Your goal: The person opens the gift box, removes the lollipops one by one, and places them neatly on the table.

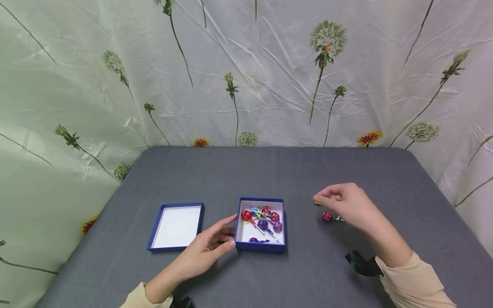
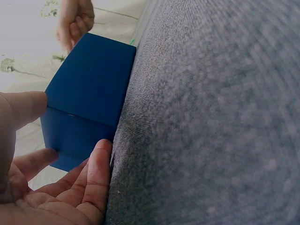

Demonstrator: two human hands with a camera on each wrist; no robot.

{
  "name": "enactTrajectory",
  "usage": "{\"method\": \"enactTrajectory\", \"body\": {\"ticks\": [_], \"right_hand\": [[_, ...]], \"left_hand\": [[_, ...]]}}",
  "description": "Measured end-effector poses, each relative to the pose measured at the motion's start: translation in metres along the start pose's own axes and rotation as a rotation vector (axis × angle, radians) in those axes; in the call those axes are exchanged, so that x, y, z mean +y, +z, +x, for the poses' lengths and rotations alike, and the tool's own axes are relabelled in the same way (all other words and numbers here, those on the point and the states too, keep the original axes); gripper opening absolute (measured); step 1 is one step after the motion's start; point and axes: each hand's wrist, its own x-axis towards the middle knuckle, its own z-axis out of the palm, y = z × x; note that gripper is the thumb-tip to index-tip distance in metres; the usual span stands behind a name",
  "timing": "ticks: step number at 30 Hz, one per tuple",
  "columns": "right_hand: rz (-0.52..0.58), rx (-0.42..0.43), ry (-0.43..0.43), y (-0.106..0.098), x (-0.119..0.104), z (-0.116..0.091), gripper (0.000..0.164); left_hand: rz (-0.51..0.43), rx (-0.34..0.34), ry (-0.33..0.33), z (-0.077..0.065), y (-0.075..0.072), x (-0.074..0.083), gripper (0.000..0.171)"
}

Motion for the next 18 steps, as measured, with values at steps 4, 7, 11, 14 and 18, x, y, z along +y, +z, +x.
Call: {"method": "enactTrajectory", "body": {"ticks": [4, 7, 11, 14, 18], "right_hand": [[-0.043, 0.001, -0.025, 0.01, -0.02, 0.003, 0.031], [-0.05, -0.009, -0.052, 0.018, -0.033, 0.005, 0.028], [-0.043, -0.032, -0.102, 0.03, -0.048, 0.009, 0.023], [-0.042, -0.056, -0.144, 0.04, -0.058, 0.014, 0.02], [-0.05, -0.102, -0.192, 0.05, -0.069, 0.021, 0.017]], "left_hand": [[-0.001, -0.001, 0.0, 0.0, 0.0, 0.0, 0.062], [0.001, -0.001, 0.0, 0.0, 0.0, 0.0, 0.062], [0.001, -0.003, -0.003, 0.0, 0.0, 0.001, 0.062], [-0.002, -0.004, -0.001, 0.0, 0.0, 0.001, 0.062], [-0.005, -0.006, 0.006, 0.0, 0.0, 0.001, 0.062]]}}
